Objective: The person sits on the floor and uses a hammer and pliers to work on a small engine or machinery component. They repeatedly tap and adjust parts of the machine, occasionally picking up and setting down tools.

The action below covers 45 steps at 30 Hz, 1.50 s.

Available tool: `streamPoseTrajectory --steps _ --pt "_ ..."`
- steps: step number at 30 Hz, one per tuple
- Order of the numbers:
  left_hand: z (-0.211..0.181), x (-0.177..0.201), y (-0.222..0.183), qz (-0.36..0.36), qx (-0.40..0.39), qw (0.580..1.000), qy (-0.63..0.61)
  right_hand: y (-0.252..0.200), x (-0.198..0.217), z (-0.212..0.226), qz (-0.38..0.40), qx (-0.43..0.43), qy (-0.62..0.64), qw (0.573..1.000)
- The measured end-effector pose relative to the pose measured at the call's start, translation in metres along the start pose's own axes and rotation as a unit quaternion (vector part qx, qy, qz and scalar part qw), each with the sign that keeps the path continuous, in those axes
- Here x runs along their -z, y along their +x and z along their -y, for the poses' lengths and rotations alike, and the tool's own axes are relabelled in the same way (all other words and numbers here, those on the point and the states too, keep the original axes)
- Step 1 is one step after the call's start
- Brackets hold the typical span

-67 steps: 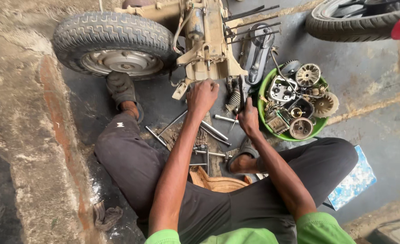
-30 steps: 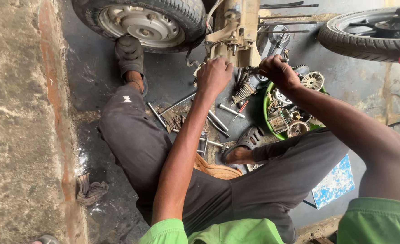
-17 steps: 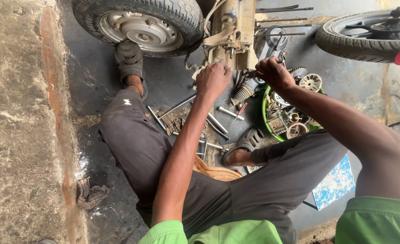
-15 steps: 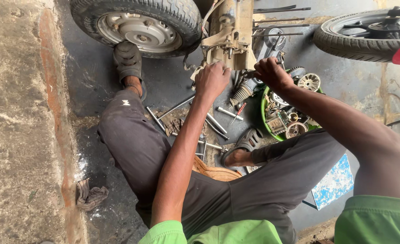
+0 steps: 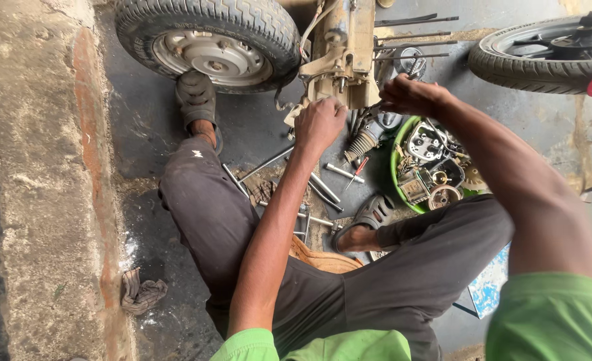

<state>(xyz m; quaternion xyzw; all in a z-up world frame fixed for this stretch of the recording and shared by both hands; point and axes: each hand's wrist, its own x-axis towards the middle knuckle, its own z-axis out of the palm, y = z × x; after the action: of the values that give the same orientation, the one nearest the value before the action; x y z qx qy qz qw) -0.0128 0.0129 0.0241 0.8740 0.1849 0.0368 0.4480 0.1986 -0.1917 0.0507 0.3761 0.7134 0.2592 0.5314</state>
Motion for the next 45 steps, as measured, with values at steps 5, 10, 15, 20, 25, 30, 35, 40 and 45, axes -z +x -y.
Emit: streamPoseTrajectory --steps 5,10,15,20,25,30,35,40,45 --pt "0.007 -0.002 0.008 -0.014 -0.003 1.000 0.009 -0.030 0.035 0.043 0.148 -0.293 0.406 0.853" --pt "0.009 -0.008 0.007 0.010 0.007 1.000 0.006 -0.032 0.038 0.049 0.359 -0.286 0.869 0.187" --pt "0.012 -0.013 0.003 0.005 0.004 0.999 0.034 -0.017 0.041 0.011 0.381 -0.259 0.887 0.026" --pt "0.017 -0.015 0.009 0.010 0.017 1.000 0.009 -0.008 0.037 -0.022 0.399 -0.248 0.882 0.038" --pt "0.022 -0.021 0.011 0.020 0.015 1.000 0.010 -0.007 0.027 -0.022 0.426 -0.228 0.874 0.049" --pt "0.024 -0.028 0.015 0.074 0.047 0.996 0.012 -0.002 0.020 -0.021 0.426 -0.223 0.877 0.030" --pt "0.029 -0.033 0.015 0.074 0.051 0.996 0.008 -0.003 0.008 -0.009 0.412 -0.211 0.886 0.020" --pt "0.029 -0.030 0.013 0.059 0.043 0.997 0.020 -0.001 -0.018 0.019 0.414 -0.212 0.885 0.016" --pt "0.023 -0.025 0.009 0.050 0.044 0.997 0.024 0.015 -0.032 0.036 0.451 -0.192 0.864 0.115"
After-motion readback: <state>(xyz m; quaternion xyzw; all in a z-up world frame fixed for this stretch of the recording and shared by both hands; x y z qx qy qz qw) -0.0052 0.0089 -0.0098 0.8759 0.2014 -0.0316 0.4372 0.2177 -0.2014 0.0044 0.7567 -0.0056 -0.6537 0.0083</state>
